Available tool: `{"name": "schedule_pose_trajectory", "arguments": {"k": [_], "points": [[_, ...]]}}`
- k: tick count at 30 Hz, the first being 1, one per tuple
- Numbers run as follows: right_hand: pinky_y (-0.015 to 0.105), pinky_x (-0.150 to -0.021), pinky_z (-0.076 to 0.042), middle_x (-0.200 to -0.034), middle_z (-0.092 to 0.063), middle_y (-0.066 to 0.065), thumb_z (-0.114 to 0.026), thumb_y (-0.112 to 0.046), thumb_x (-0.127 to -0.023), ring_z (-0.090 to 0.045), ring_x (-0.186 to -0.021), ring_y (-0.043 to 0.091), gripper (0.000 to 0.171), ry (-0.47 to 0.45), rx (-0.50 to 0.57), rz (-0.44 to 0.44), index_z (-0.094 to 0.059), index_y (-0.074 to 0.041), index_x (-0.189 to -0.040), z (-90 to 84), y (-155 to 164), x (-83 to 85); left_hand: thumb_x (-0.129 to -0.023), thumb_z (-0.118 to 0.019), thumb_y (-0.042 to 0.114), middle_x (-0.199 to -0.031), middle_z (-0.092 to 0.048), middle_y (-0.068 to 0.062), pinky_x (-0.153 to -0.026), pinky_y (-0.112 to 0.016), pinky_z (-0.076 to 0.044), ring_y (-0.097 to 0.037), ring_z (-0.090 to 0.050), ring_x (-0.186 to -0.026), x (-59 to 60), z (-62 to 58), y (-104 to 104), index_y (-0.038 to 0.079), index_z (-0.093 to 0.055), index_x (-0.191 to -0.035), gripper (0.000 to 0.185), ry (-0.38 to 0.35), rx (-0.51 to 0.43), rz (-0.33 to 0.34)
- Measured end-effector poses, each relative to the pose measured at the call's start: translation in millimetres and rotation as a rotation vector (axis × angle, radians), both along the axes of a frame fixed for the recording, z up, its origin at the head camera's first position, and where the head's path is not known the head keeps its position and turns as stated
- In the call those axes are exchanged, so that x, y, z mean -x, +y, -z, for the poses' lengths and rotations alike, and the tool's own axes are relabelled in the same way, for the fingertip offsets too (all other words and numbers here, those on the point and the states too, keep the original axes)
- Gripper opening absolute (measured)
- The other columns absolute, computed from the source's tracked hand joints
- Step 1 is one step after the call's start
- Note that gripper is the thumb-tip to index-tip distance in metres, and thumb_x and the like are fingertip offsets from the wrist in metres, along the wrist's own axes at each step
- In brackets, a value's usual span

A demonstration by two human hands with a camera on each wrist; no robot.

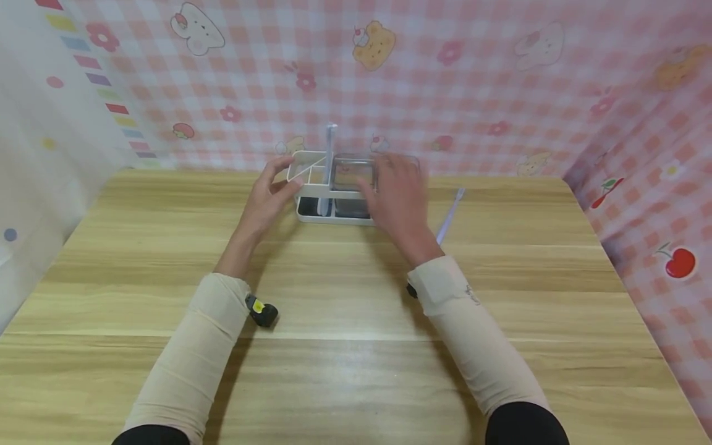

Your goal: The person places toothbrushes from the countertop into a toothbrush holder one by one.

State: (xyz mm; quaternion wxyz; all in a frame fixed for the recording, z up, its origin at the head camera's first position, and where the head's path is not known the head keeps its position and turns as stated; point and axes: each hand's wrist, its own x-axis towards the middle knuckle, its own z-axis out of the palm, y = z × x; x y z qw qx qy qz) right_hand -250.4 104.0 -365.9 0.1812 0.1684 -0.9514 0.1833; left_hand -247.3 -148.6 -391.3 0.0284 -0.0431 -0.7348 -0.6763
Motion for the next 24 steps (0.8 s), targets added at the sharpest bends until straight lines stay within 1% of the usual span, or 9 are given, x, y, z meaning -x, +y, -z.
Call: {"name": "schedule_pose_trajectory", "arguments": {"k": [2,6,8,15,17,20,22,24], "points": [[0.061,-0.120,-0.011,-0.154,-0.043,0.017,-0.044,-0.052,-0.106,-0.031,-0.145,0.035,0.062,-0.034,-0.015,0.021,-0.049,-0.007,-0.148,1.9,4,-0.5,-0.100,-0.063,0.013,-0.156,-0.038,-0.012,-0.105,-0.044,-0.047,-0.039,-0.046,-0.134,-4.7,-6.5,1,0.007,-0.043,-0.151,0.055,-0.001,0.001,0.004],[0.062,-0.121,-0.004,-0.160,-0.035,0.017,-0.038,-0.055,-0.106,-0.025,-0.149,0.037,0.066,-0.079,-0.034,0.044,-0.044,-0.007,-0.152,5.3,13,-0.4,-0.101,-0.061,0.010,-0.156,-0.038,-0.016,-0.106,-0.046,-0.046,-0.041,-0.045,-0.134,-16.1,-20.2,4,0.003,-0.042,-0.150,0.054,-0.001,0.009,0.011],[0.062,-0.121,-0.002,-0.162,-0.030,0.017,-0.034,-0.057,-0.106,-0.020,-0.151,0.038,0.069,-0.102,-0.047,0.051,-0.040,-0.008,-0.154,6.4,17,0.1,-0.101,-0.061,0.011,-0.156,-0.037,-0.015,-0.106,-0.045,-0.046,-0.041,-0.045,-0.135,-20.4,-24.8,5,0.003,-0.042,-0.151,0.054,0.000,0.008,0.011],[0.067,-0.118,0.000,-0.167,-0.015,0.019,-0.026,-0.063,-0.105,-0.007,-0.153,0.041,0.076,-0.170,-0.072,0.065,-0.027,-0.011,-0.161,7.3,33,-1.2,-0.100,-0.061,0.009,-0.156,-0.037,-0.015,-0.107,-0.045,-0.045,-0.040,-0.045,-0.135,-22.6,-27.7,6,0.003,-0.041,-0.151,0.054,0.002,-0.006,0.015],[0.066,-0.118,0.002,-0.168,-0.008,0.017,-0.025,-0.065,-0.104,-0.003,-0.153,0.040,0.079,-0.189,-0.081,0.071,-0.019,-0.012,-0.163,7.7,37,-1.9,-0.101,-0.061,0.010,-0.156,-0.037,-0.015,-0.107,-0.045,-0.045,-0.040,-0.045,-0.135,-22.6,-27.6,6,0.002,-0.041,-0.151,0.054,0.002,-0.003,0.015],[0.066,-0.118,0.003,-0.169,-0.001,0.015,-0.025,-0.068,-0.103,0.000,-0.154,0.038,0.085,-0.209,-0.081,0.078,-0.006,-0.012,-0.164,8.9,40,-3.7,-0.101,-0.060,0.010,-0.156,-0.037,-0.016,-0.107,-0.045,-0.045,-0.041,-0.045,-0.135,-22.8,-27.3,6,0.002,-0.041,-0.151,0.054,0.002,-0.002,0.015],[0.066,-0.118,0.002,-0.169,0.000,0.014,-0.026,-0.069,-0.101,0.001,-0.154,0.037,0.089,-0.220,-0.079,0.086,0.000,-0.012,-0.164,9.7,42,-4.4,-0.101,-0.060,0.010,-0.156,-0.037,-0.016,-0.107,-0.046,-0.045,-0.041,-0.045,-0.135,-23.2,-27.2,6,0.002,-0.041,-0.150,0.054,0.005,-0.002,0.015],[0.067,-0.118,0.001,-0.169,-0.001,0.015,-0.028,-0.071,-0.100,0.000,-0.154,0.038,0.092,-0.229,-0.074,0.098,0.002,-0.012,-0.164,10.7,44,-4.8,-0.101,-0.060,0.010,-0.156,-0.037,-0.016,-0.107,-0.046,-0.045,-0.042,-0.045,-0.135,-23.4,-27.1,6,0.002,-0.041,-0.150,0.054,0.009,-0.003,0.016]]}}
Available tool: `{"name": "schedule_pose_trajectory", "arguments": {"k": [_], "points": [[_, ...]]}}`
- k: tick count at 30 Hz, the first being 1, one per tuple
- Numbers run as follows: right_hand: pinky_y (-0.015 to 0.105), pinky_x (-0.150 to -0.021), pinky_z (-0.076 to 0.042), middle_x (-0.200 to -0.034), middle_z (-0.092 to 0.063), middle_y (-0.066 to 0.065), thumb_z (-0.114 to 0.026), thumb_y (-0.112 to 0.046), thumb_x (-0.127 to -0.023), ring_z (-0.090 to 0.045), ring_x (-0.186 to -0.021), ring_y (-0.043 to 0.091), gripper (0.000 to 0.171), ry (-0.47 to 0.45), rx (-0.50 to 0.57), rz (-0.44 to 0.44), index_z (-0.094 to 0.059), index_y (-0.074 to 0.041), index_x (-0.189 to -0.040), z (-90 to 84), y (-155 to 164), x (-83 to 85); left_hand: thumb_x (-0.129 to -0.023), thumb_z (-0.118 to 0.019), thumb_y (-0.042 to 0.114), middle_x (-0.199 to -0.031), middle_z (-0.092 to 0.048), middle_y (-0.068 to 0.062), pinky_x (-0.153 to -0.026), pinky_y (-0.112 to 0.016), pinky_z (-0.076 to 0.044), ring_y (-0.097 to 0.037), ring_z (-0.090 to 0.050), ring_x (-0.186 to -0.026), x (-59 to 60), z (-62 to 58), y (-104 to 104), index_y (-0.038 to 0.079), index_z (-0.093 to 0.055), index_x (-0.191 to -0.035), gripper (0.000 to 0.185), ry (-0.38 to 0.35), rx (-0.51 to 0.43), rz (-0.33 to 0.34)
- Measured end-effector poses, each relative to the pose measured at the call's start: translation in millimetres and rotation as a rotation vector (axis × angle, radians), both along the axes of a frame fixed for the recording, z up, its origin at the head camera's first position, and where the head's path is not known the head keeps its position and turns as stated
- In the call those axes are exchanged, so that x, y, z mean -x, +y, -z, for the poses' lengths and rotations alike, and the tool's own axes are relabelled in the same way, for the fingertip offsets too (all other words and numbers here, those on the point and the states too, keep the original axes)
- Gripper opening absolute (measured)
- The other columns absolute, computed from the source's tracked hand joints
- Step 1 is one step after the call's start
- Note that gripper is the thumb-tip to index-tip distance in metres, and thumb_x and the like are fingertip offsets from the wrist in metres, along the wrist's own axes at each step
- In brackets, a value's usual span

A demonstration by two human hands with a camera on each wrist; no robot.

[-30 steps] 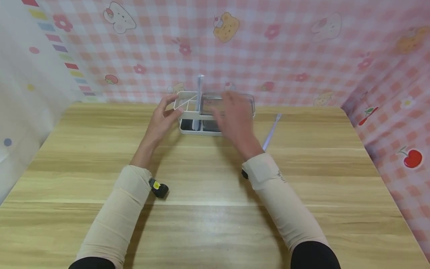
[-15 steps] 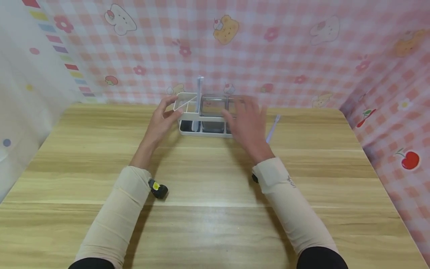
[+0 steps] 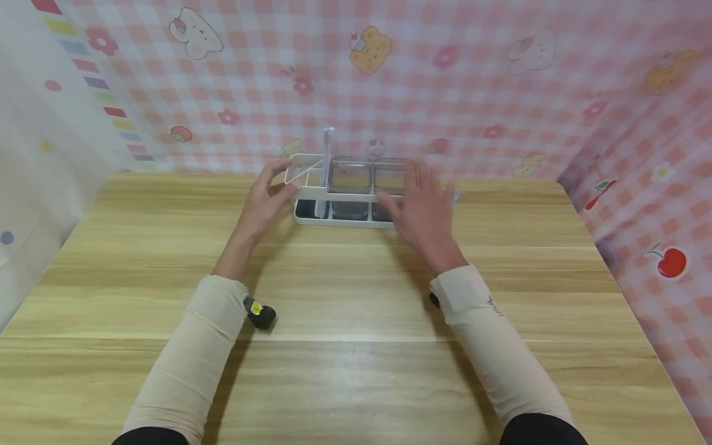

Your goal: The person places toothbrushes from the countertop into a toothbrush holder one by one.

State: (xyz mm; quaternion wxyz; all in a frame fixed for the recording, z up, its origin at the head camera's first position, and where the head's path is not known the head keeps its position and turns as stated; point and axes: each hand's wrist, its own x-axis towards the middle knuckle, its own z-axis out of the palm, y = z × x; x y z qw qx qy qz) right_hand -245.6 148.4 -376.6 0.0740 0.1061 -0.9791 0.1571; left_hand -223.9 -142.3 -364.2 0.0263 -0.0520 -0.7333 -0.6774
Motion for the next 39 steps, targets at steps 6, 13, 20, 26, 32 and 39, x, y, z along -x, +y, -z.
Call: {"name": "schedule_pose_trajectory", "arguments": {"k": [6,13,20,26,32,39], "points": [[0.067,-0.118,0.000,-0.169,-0.004,0.016,-0.044,-0.074,-0.095,-0.002,-0.154,0.038,0.102,-0.024,0.000,0.028,0.004,-0.016,-0.164,1.2,8,1.0,-0.100,-0.061,0.010,-0.156,-0.037,-0.017,-0.108,-0.045,-0.044,-0.042,-0.044,-0.135,0.2,0.8,0,0.002,-0.041,-0.150,0.054,0.006,0.002,0.002],[0.063,-0.120,-0.002,-0.168,-0.004,0.021,-0.065,-0.062,-0.091,-0.002,-0.153,0.041,0.114,-0.067,0.001,0.052,0.003,-0.004,-0.162,1.0,16,0.2,-0.101,-0.061,0.012,-0.158,-0.035,-0.015,-0.108,-0.046,-0.045,-0.040,-0.044,-0.136,-0.3,-0.5,-2,0.004,-0.041,-0.151,0.055,-0.002,0.018,0.005],[0.063,-0.120,-0.007,-0.165,-0.006,0.028,-0.078,-0.049,-0.086,-0.005,-0.151,0.047,0.116,-0.114,-0.002,0.070,-0.003,-0.005,-0.162,6.1,30,6.3,-0.101,-0.061,0.012,-0.158,-0.036,-0.015,-0.107,-0.046,-0.045,-0.040,-0.044,-0.136,-1.1,-1.5,-2,0.002,-0.041,-0.151,0.055,-0.005,0.019,0.005],[0.063,-0.119,-0.014,-0.164,-0.007,0.030,-0.083,-0.048,-0.081,-0.008,-0.149,0.051,0.119,-0.140,0.000,0.096,-0.006,-0.005,-0.162,10.9,44,14.3,-0.101,-0.061,0.012,-0.157,-0.037,-0.014,-0.107,-0.046,-0.045,-0.040,-0.045,-0.135,2.7,3.7,-2,0.003,-0.041,-0.151,0.054,-0.002,0.010,0.005],[0.068,-0.114,-0.021,-0.164,-0.003,0.032,-0.078,-0.048,-0.086,-0.009,-0.148,0.053,0.117,-0.203,0.042,0.123,-0.001,-0.003,-0.162,9.6,54,15.9,-0.101,-0.060,0.011,-0.156,-0.037,-0.016,-0.108,-0.046,-0.045,-0.041,-0.044,-0.135,-1.4,-1.6,-1,0.001,-0.041,-0.150,0.054,-0.002,0.006,0.008],[0.068,-0.114,-0.021,-0.161,-0.008,0.036,-0.074,-0.047,-0.090,-0.015,-0.145,0.055,0.113,-0.267,0.120,0.135,-0.001,0.003,-0.160,12.5,69,20.8,-0.101,-0.060,0.011,-0.157,-0.037,-0.015,-0.108,-0.046,-0.045,-0.040,-0.044,-0.136,3.4,4.6,-1,0.004,-0.041,-0.151,0.054,-0.006,0.005,0.004]]}}
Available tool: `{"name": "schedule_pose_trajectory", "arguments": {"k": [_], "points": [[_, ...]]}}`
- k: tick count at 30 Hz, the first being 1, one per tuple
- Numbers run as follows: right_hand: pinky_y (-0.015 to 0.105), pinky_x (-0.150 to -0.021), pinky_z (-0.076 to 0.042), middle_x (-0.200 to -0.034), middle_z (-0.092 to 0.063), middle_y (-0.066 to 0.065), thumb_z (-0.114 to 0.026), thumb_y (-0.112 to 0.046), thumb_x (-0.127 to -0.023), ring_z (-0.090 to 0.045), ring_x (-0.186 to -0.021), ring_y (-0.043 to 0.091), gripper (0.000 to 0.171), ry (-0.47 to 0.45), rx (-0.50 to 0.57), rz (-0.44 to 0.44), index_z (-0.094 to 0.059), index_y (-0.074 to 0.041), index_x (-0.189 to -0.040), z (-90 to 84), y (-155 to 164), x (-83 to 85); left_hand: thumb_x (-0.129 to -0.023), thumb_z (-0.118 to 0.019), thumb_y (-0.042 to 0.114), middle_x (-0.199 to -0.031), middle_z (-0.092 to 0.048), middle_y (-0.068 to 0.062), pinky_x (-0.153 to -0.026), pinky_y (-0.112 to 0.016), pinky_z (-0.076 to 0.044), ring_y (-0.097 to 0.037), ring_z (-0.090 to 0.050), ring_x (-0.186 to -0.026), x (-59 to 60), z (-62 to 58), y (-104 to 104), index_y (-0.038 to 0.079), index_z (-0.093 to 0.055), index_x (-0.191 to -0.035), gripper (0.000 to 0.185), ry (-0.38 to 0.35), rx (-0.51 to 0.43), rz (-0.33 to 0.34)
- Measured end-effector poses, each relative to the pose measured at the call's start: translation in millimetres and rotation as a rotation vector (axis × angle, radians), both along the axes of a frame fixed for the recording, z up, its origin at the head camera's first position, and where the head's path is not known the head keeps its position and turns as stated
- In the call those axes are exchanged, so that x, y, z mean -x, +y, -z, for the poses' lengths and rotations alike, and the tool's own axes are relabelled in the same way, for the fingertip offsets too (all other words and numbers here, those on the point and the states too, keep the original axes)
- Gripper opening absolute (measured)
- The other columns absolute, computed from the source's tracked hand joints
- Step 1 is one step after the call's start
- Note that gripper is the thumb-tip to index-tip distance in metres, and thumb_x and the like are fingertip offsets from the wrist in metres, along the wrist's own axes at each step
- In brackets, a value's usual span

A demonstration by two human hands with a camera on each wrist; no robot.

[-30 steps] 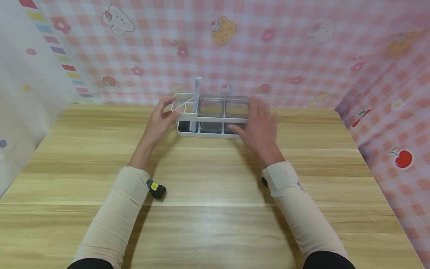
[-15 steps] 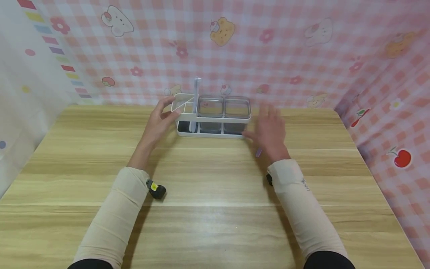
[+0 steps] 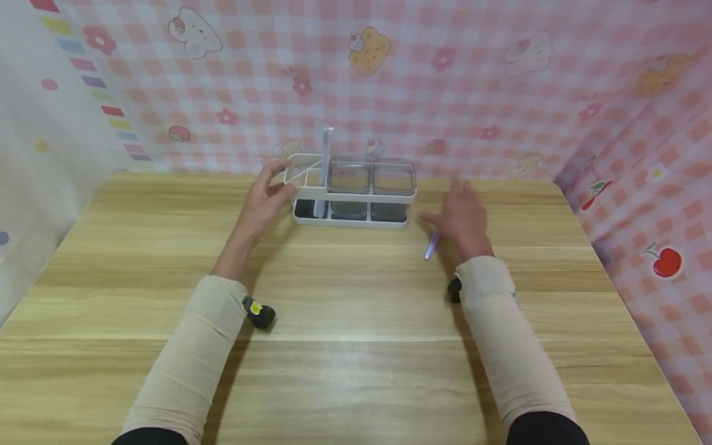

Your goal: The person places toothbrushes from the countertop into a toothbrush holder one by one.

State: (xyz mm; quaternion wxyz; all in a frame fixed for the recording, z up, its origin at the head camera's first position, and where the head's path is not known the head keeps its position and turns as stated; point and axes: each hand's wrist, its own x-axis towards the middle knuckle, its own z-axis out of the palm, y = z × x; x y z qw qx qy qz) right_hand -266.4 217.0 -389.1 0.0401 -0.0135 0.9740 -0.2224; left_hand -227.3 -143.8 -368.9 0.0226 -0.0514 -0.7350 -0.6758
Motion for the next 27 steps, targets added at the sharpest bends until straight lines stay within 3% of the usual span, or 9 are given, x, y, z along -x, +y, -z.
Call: {"name": "schedule_pose_trajectory", "arguments": {"k": [6,9,12,16,19,23,27], "points": [[0.067,-0.115,-0.020,-0.159,-0.014,0.037,-0.076,-0.045,-0.090,-0.018,-0.145,0.054,0.114,-0.089,0.076,0.012,0.000,0.004,-0.160,3.1,10,4.4,-0.101,-0.062,0.016,-0.157,-0.037,-0.010,-0.108,-0.047,-0.044,-0.038,-0.044,-0.136,15.8,20.2,-5,0.009,-0.042,-0.152,0.055,0.008,-0.009,-0.002],[0.065,-0.113,-0.028,-0.150,-0.029,0.037,-0.077,-0.040,-0.090,-0.031,-0.136,0.052,0.104,-0.100,0.085,0.004,-0.013,0.008,-0.157,4.3,12,6.4,-0.101,-0.063,0.019,-0.156,-0.038,-0.008,-0.107,-0.046,-0.044,-0.036,-0.046,-0.135,18.6,24.6,-5,0.012,-0.044,-0.151,0.055,0.017,-0.011,-0.005],[0.061,-0.101,-0.040,-0.126,-0.044,0.033,-0.077,-0.036,-0.090,-0.044,-0.115,0.046,0.080,-0.111,0.074,-0.002,-0.035,0.012,-0.140,5.1,15,7.8,-0.100,-0.064,0.021,-0.155,-0.039,-0.006,-0.106,-0.046,-0.045,-0.034,-0.047,-0.133,18.3,25.1,-5,0.013,-0.045,-0.150,0.055,0.024,-0.006,-0.008],[0.054,-0.086,-0.043,-0.104,-0.044,0.023,-0.075,-0.034,-0.092,-0.044,-0.097,0.039,0.056,-0.126,0.057,-0.003,-0.046,0.009,-0.112,6.2,18,8.1,-0.100,-0.065,0.021,-0.155,-0.040,-0.006,-0.106,-0.045,-0.046,-0.034,-0.047,-0.133,17.7,24.7,-4,0.013,-0.045,-0.151,0.055,0.027,-0.004,-0.007],[0.053,-0.084,-0.043,-0.103,-0.045,0.023,-0.072,-0.034,-0.093,-0.044,-0.096,0.039,0.052,-0.131,0.042,0.011,-0.048,0.009,-0.112,5.5,21,7.9,-0.100,-0.065,0.021,-0.156,-0.039,-0.006,-0.106,-0.045,-0.045,-0.034,-0.047,-0.133,18.1,24.3,-4,0.013,-0.044,-0.151,0.056,0.029,-0.011,-0.006],[0.056,-0.090,-0.046,-0.124,-0.053,0.033,-0.069,-0.028,-0.094,-0.049,-0.106,0.044,0.059,-0.113,0.037,0.067,-0.050,0.010,-0.134,3.7,24,8.5,-0.100,-0.065,0.021,-0.155,-0.040,-0.006,-0.106,-0.045,-0.046,-0.034,-0.047,-0.133,19.1,25.0,-4,0.012,-0.044,-0.151,0.056,0.029,-0.006,-0.008],[0.058,-0.095,-0.045,-0.132,-0.054,0.034,-0.065,-0.022,-0.094,-0.051,-0.112,0.045,0.050,-0.122,0.047,0.052,-0.055,0.010,-0.131,4.6,26,9.6,-0.100,-0.065,0.021,-0.154,-0.041,-0.007,-0.105,-0.044,-0.046,-0.033,-0.048,-0.131,19.6,26.2,-5,0.012,-0.045,-0.150,0.055,0.038,0.000,-0.013]]}}
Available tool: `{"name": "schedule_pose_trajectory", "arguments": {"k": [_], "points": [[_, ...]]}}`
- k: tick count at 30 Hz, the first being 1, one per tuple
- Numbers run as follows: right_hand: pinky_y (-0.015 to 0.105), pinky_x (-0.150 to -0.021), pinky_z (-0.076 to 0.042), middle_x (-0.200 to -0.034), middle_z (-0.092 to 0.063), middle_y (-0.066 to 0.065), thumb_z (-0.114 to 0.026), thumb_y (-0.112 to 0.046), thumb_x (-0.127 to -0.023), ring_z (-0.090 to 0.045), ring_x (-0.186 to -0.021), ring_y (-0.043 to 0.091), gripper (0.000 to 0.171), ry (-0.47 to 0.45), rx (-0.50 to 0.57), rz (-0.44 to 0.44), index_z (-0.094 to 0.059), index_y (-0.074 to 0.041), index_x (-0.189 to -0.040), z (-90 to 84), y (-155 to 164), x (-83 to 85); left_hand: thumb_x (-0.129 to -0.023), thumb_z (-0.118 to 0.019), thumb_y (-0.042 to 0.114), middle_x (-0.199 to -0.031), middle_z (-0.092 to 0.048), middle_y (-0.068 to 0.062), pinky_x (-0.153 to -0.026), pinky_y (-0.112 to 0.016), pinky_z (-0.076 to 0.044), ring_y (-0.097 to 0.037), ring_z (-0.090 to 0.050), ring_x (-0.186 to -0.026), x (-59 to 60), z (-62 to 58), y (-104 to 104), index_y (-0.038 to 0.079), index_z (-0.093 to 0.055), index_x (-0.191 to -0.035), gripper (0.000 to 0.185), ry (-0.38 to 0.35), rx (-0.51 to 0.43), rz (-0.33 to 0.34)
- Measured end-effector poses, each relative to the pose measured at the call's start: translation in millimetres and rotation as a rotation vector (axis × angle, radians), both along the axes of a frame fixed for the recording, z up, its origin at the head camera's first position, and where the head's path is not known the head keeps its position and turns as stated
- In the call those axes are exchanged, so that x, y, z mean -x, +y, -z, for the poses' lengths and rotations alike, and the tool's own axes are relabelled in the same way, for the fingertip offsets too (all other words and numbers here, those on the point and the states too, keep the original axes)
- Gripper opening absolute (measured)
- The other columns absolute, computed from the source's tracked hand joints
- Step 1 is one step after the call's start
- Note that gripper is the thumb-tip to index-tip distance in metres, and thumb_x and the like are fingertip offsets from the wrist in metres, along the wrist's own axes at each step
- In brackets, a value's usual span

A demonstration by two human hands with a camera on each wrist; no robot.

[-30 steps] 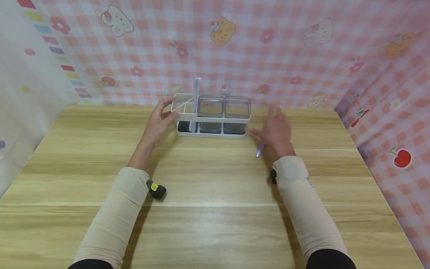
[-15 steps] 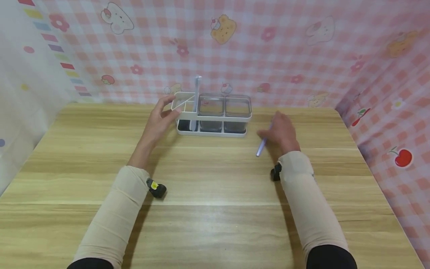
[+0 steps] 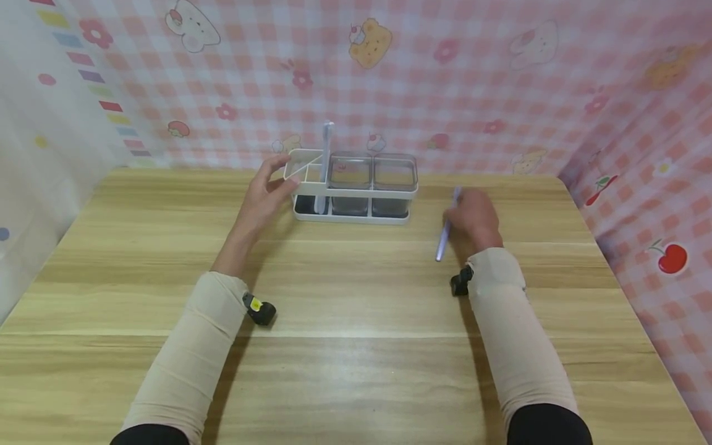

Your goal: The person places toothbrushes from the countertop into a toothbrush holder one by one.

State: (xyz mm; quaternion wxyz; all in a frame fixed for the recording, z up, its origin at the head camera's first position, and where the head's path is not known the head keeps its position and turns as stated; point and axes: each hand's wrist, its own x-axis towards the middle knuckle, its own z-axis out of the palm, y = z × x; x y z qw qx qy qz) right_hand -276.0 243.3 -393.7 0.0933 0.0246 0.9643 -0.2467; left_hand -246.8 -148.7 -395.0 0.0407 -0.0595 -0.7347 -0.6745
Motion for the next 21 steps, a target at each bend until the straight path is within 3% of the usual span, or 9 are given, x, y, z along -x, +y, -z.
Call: {"name": "schedule_pose_trajectory", "arguments": {"k": [3,10,18,21], "points": [[0.053,-0.090,-0.048,-0.127,-0.057,0.032,-0.063,-0.019,-0.092,-0.053,-0.105,0.041,0.040,-0.018,0.001,-0.021,-0.058,0.010,-0.120,-0.5,-0.5,0.9,-0.100,-0.064,0.019,-0.153,-0.042,-0.009,-0.104,-0.044,-0.047,-0.035,-0.049,-0.130,0.4,-0.7,0.2,0.010,-0.046,-0.149,0.053,0.020,-0.002,-0.006],[0.032,-0.064,-0.058,-0.133,-0.053,0.034,-0.062,-0.013,-0.093,-0.063,-0.086,0.030,0.050,-0.062,0.148,0.046,-0.051,0.013,-0.135,-1.7,-0.7,1.6,-0.099,-0.065,0.017,-0.152,-0.043,-0.010,-0.102,-0.043,-0.048,-0.035,-0.050,-0.129,0.8,-1.5,0.4,0.008,-0.046,-0.148,0.053,0.030,-0.003,-0.012],[0.035,-0.066,-0.060,-0.135,-0.050,0.034,-0.057,-0.014,-0.097,-0.063,-0.089,0.030,0.055,-0.056,0.250,0.106,-0.043,0.011,-0.144,3.5,7.3,1.5,-0.099,-0.065,0.016,-0.153,-0.042,-0.009,-0.103,-0.043,-0.047,-0.035,-0.049,-0.130,-0.6,-0.4,0.6,0.009,-0.046,-0.149,0.054,0.011,-0.014,-0.007],[0.032,-0.066,-0.060,-0.137,-0.049,0.033,-0.057,-0.013,-0.097,-0.064,-0.079,0.019,0.059,-0.066,0.312,0.143,-0.039,0.010,-0.149,3.9,8.6,2.6,-0.099,-0.065,0.016,-0.152,-0.043,-0.009,-0.103,-0.043,-0.047,-0.035,-0.049,-0.130,-0.7,0.0,0.7,0.009,-0.046,-0.148,0.053,0.011,-0.019,-0.010]]}}
